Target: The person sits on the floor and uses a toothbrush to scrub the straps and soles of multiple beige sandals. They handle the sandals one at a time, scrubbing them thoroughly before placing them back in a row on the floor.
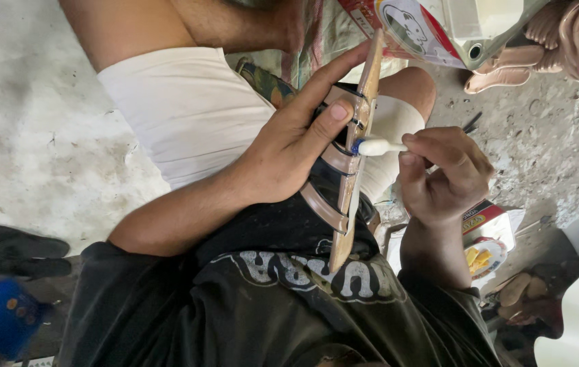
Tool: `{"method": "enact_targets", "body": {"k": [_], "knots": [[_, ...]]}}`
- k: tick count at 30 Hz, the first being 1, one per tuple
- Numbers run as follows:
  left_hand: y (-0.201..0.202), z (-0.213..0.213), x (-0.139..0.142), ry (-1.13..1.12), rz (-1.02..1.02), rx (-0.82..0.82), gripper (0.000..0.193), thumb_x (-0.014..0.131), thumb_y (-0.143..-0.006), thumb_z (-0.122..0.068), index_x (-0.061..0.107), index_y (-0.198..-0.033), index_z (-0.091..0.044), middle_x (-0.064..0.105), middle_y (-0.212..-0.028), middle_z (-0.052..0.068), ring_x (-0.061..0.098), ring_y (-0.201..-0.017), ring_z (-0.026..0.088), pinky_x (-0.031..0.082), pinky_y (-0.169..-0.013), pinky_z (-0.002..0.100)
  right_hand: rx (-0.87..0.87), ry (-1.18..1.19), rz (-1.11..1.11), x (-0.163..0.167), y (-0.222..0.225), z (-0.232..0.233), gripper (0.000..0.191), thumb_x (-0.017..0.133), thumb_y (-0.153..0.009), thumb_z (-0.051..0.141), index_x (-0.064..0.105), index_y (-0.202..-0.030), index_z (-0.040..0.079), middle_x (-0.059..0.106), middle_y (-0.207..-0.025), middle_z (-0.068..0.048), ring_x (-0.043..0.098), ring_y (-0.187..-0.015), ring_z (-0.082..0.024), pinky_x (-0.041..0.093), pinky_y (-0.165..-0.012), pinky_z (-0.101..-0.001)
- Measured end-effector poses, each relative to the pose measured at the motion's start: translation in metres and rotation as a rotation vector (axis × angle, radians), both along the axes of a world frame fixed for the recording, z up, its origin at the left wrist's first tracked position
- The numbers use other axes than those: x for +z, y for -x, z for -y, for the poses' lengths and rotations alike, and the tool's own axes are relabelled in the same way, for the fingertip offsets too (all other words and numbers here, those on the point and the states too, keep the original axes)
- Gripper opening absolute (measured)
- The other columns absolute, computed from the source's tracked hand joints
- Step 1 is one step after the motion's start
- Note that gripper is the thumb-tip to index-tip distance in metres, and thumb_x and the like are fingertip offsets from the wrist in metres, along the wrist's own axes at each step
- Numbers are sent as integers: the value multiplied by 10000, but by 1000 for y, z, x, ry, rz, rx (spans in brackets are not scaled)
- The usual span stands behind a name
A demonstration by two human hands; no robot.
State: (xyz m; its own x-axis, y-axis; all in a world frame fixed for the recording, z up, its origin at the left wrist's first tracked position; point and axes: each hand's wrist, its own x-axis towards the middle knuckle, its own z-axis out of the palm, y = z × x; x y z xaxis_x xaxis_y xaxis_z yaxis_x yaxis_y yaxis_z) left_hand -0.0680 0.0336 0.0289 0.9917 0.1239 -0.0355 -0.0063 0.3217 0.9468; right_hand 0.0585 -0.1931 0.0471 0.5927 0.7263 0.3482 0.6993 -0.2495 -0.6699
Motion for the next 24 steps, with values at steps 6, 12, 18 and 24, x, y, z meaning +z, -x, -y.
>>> {"method": "enact_targets", "body": {"k": [6, 12, 18, 24], "knots": [[-5, -4, -8, -49, 51, 84, 594, 347, -1241, -482, 176, -1660, -97, 553, -1312, 42, 564, -1210, 98, 445, -1160, 286, 56, 11, -86, 7, 8, 4, 115, 790, -992, 57, 714, -1064, 103, 727, -1004, -74, 661, -794, -162, 517, -673, -289], [-2, -6, -11, -134, 13, 102, 579, 310, -1245, -462, 188, -1674, -92, 233, -1718, 78, 322, -1543, 159, 280, -1329, 332, 72, -17, -117, 7, 7, 8, 136, 790, -980, 35, 718, -1079, 95, 705, -1003, -75, 640, -773, -106, 487, -627, -223], [0, -5, -20, -26, 81, 70, 601, 311, -1232, -489, 183, -1656, -83, 233, -1732, 98, 218, -1590, 202, 226, -1341, 351, 295, -71, -359, -1, -2, 1, 158, 764, -886, 68, 726, -1040, 78, 700, -881, -38, 604, -670, -33, 423, -550, -217], [-7, 8, -38, 211, 5, -53, 684, 342, -1193, -531, 209, -1661, -49, 334, -1690, 140, 314, -1575, 236, 258, -1334, 390, -97, 53, -177, -6, -2, -2, 90, 738, -1059, 32, 717, -1146, 22, 751, -1004, -117, 646, -747, -118, 491, -640, -270]]}}
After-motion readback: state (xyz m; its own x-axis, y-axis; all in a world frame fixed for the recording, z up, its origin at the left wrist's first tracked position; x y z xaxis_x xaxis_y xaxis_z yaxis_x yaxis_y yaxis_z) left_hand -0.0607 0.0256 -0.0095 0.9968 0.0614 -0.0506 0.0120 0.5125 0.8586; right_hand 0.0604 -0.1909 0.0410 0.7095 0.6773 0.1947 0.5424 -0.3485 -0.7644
